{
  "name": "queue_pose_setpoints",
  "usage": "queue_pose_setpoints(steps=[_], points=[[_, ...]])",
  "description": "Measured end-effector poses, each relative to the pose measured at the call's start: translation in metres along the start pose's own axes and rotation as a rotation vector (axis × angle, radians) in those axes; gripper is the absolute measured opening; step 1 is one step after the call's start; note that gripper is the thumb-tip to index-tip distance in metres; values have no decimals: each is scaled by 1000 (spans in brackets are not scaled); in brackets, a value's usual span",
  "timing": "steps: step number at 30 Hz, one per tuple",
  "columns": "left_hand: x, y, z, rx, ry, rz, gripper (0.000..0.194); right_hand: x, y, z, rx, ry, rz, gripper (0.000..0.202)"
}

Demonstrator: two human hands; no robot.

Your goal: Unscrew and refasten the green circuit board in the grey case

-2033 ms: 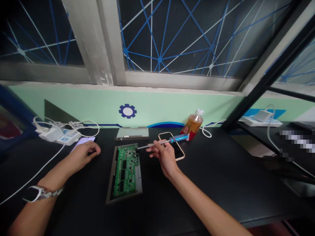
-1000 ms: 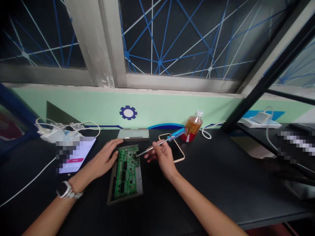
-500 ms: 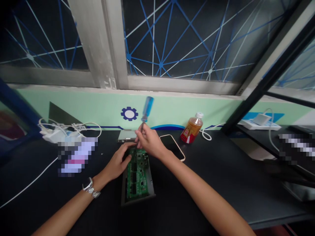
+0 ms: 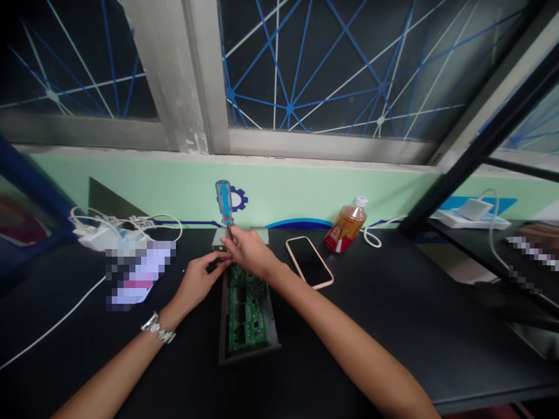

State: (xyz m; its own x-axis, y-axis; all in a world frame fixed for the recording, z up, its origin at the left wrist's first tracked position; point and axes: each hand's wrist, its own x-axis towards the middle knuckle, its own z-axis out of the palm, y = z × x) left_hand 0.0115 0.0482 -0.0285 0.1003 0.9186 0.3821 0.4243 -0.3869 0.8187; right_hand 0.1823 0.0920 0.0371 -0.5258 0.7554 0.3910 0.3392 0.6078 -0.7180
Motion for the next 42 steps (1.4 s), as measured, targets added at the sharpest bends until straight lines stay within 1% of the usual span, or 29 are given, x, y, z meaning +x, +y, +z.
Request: queue_pose_setpoints(steps=[7, 10, 13, 15, 18, 20, 22, 24, 27, 30, 31, 34, 36, 42], points=[[4, 0, 2, -17, -18, -9, 27, 3, -5, -11, -30, -123, -12, 13], [7, 1, 3, -26, -49, -2, 29, 3, -4, -14, -70, -137, -30, 14], [6, 1, 4, -1, -43, 10, 29, 3, -5, -15, -102, -139, -43, 15], [5, 2, 5, 9, -21, 6, 28, 4, -8, -14, -109, -80, -6, 19], [4, 3, 5, -16, -10, -6, 29, 8, -16, -14, -114, 100, 50, 32], [3, 5, 5, -37, -11, -19, 29, 12, -22, -14, -143, 201, 51, 37], [3, 6, 5, -46, -10, -32, 29, 17, -27, -15, -206, 261, 39, 41], [3, 6, 6, -50, -5, -40, 28, 22, -31, -16, -280, 282, 33, 46], [3, 6, 5, -51, -14, -49, 28, 25, -33, -19, -336, 270, 20, 48], [1, 7, 4, -7, -60, -23, 26, 25, -33, -23, -318, 237, -9, 45], [-1, 8, 4, 20, -71, -2, 28, 24, -33, -24, -305, 228, -16, 43], [-10, 9, 3, 92, -83, 61, 47, 23, -31, -27, -260, 208, -36, 43], [-15, 10, 3, 119, -103, 87, 52, 23, -30, -27, -228, 194, -52, 43], [-16, 9, 3, 134, -156, 82, 46, 20, -30, -29, -146, 156, -76, 38]])
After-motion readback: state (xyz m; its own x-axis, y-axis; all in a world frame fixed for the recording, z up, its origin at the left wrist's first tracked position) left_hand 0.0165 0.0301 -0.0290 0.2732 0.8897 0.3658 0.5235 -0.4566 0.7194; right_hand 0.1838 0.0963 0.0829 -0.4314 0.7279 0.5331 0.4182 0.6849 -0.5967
